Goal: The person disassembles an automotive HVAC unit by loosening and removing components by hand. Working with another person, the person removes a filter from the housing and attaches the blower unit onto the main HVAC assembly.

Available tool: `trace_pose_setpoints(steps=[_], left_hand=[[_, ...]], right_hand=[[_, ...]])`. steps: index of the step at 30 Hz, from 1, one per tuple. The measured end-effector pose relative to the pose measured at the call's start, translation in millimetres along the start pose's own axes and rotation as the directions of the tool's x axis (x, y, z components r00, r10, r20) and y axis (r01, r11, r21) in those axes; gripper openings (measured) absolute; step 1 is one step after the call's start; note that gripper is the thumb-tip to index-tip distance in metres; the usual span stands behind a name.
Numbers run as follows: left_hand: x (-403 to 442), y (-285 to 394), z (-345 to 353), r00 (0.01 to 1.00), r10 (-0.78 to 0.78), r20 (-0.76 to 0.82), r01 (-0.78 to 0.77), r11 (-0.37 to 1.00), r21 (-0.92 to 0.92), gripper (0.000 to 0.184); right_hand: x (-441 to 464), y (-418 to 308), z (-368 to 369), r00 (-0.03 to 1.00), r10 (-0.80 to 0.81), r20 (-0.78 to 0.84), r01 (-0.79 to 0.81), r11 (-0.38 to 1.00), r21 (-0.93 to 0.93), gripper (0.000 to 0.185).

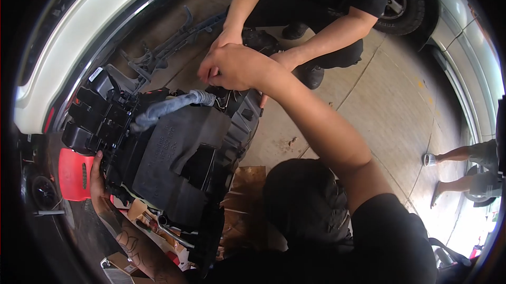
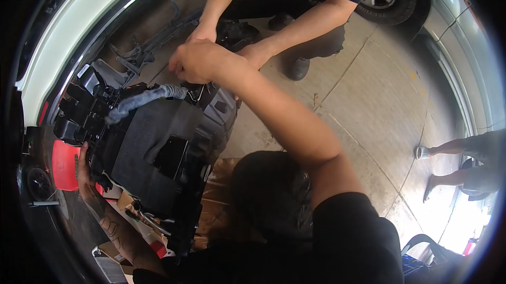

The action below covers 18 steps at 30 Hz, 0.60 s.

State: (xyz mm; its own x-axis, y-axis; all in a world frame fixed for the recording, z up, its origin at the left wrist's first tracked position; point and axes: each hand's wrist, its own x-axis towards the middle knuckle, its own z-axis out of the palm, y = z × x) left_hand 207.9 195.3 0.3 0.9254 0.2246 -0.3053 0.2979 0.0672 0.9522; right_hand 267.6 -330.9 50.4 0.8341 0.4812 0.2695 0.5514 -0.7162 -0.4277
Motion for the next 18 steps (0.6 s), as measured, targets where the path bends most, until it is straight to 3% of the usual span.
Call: trace_pose_setpoints(steps=[2, 6, 7, 8, 9, 11, 12, 13, 14, 16, 18], left_hand=[[-6.6, -1.4, 7.9, 0.998, 0.052, -0.025, -0.052, 0.999, -0.008, 0.066], [-23.7, 8.6, 31.2, 0.995, -0.056, -0.08, 0.044, 0.99, -0.135, 0.058], [-23.0, 7.1, 30.3, 0.982, 0.123, -0.14, -0.125, 0.992, 0.0, 0.057], [-22.3, 5.7, 28.2, 0.937, 0.305, -0.171, -0.283, 0.949, 0.142, 0.057], [-21.4, 4.9, 24.4, 0.937, 0.304, -0.173, -0.278, 0.947, 0.162, 0.057], [-17.8, 2.4, 10.2, 0.966, 0.078, -0.245, -0.085, 0.996, -0.015, 0.056], [-13.6, 1.1, -3.7, 0.965, 0.076, -0.251, -0.078, 0.997, 0.004, 0.056], [-6.5, 0.9, -21.3, 0.937, 0.184, -0.297, -0.129, 0.972, 0.196, 0.059], [-1.0, 1.0, -35.6, 0.901, 0.297, -0.316, -0.166, 0.909, 0.381, 0.062], [1.7, -1.1, -58.3, 0.923, 0.24, -0.301, -0.13, 0.93, 0.343, 0.069], [-32.3, -3.7, -27.4, 0.924, 0.306, -0.23, -0.207, 0.905, 0.372, 0.074]], right_hand=[[1.3, 19.1, 9.1, 0.967, -0.113, 0.229, 0.113, 0.994, 0.014, 0.028], [-8.5, 29.2, 14.2, 0.962, -0.129, 0.242, 0.109, 0.99, 0.092, 0.025], [-12.8, 34.8, 19.9, 0.963, -0.129, 0.235, 0.106, 0.988, 0.111, 0.025], [-16.5, 40.0, 26.5, 0.968, -0.211, 0.138, 0.19, 0.971, 0.148, 0.024], [-18.8, 43.4, 33.7, 0.958, -0.285, 0.037, 0.275, 0.945, 0.176, 0.023], [-21.8, 45.6, 45.0, 0.958, -0.285, -0.026, 0.284, 0.933, 0.22, 0.028], [-25.3, 43.5, 49.5, 0.956, -0.281, -0.08, 0.292, 0.924, 0.245, 0.033], [-29.8, 34.6, 47.4, 0.965, -0.217, -0.148, 0.256, 0.9, 0.353, 0.046], [-35.2, 23.1, 56.9, 0.937, -0.149, -0.315, 0.312, 0.76, 0.57, 0.056], [-48.4, -0.3, 70.5, 0.893, -0.077, -0.443, 0.295, 0.844, 0.448, 0.054], [-64.4, -23.9, 79.2, 0.877, -0.061, -0.476, 0.234, 0.92, 0.313, 0.051]])
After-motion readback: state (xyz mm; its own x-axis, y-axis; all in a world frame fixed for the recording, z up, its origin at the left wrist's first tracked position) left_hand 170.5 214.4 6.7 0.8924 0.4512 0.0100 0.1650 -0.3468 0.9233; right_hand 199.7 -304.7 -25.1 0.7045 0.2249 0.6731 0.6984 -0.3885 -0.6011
